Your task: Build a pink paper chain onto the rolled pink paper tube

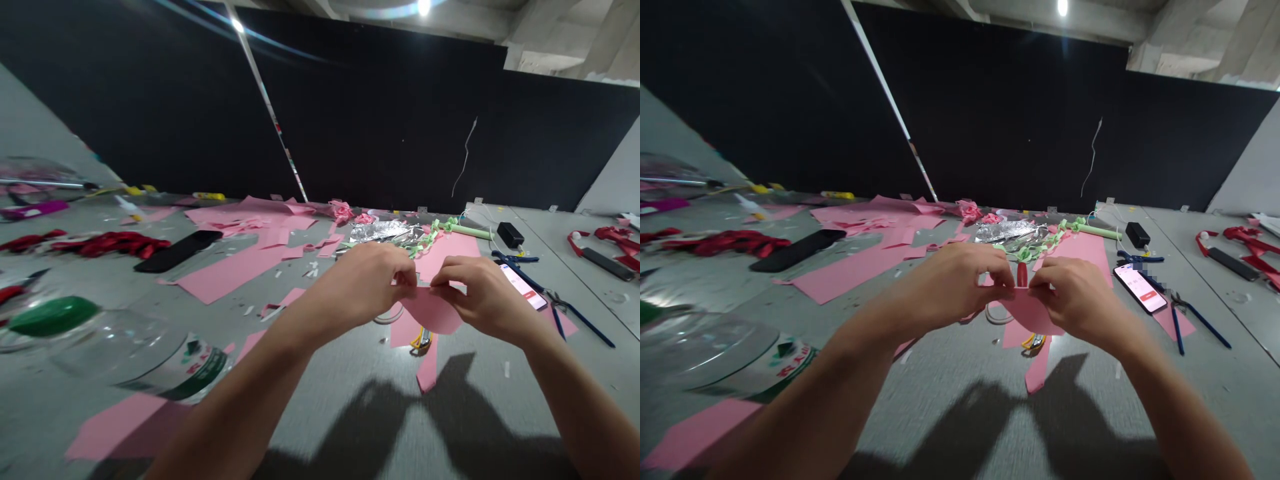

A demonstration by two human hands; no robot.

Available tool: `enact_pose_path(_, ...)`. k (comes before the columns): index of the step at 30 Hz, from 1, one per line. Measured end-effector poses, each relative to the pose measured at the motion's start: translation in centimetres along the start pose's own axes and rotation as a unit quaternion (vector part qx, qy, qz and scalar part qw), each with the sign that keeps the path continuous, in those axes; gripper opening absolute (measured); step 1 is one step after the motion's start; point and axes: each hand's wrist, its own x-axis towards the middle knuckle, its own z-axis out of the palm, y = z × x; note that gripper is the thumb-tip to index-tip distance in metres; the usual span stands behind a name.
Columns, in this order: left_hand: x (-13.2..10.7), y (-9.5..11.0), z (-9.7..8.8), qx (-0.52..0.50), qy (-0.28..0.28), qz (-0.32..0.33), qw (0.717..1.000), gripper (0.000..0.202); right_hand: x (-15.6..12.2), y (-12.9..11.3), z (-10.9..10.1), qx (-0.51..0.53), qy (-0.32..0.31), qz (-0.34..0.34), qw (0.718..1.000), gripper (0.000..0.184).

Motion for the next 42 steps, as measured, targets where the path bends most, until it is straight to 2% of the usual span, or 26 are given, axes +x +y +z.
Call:
enact_pose_path(2,0.0,-0.2,0.0,0.012,-0.012,0.026,1.000,0.015,0.0,0.1,-0.1,0.003,0.002,0.007,1.000,0.019)
enact_pose_path(5,0.0,-0.4,0.1,0.037,-0.024,0.068,0.997,0.028,0.0,0.3,-0.2,0.002,0.005,0.013,1.000,0.020)
enact_pose_path(9,-0.1,-0.3,0.2,0.072,-0.028,0.086,0.993,0.032,0.1,0.4,-0.2,0.014,0.004,0.012,1.000,0.019)
enact_pose_path(20,-0.1,0.5,-0.1,0.080,-0.050,0.024,0.995,0.018,0.0,0.1,0.0,0.096,-0.011,0.027,0.995,0.027)
enact_pose_path(26,0.2,0.8,0.1,0.084,-0.068,-0.013,0.994,0.017,0.1,0.0,0.2,0.028,-0.020,0.029,0.999,0.021)
enact_pose_path(30,0.2,0.8,-0.1,0.093,-0.062,-0.031,0.993,0.016,-0.1,0.2,-0.4,-0.029,-0.046,0.008,0.998,0.012)
enact_pose_path(33,0.1,0.7,-0.4,0.069,-0.058,-0.054,0.994,0.017,-0.4,0.6,-0.9,-0.027,-0.061,-0.009,0.998,0.011)
enact_pose_path(36,0.0,0.7,-0.7,0.035,-0.067,-0.077,0.994,0.018,-0.4,0.8,-1.1,-0.006,-0.061,0.006,0.998,0.013)
enact_pose_path(42,0.0,0.5,-0.5,0.030,-0.062,-0.060,0.996,0.019,0.0,0.6,-0.6,-0.009,-0.055,0.017,0.998,0.013)
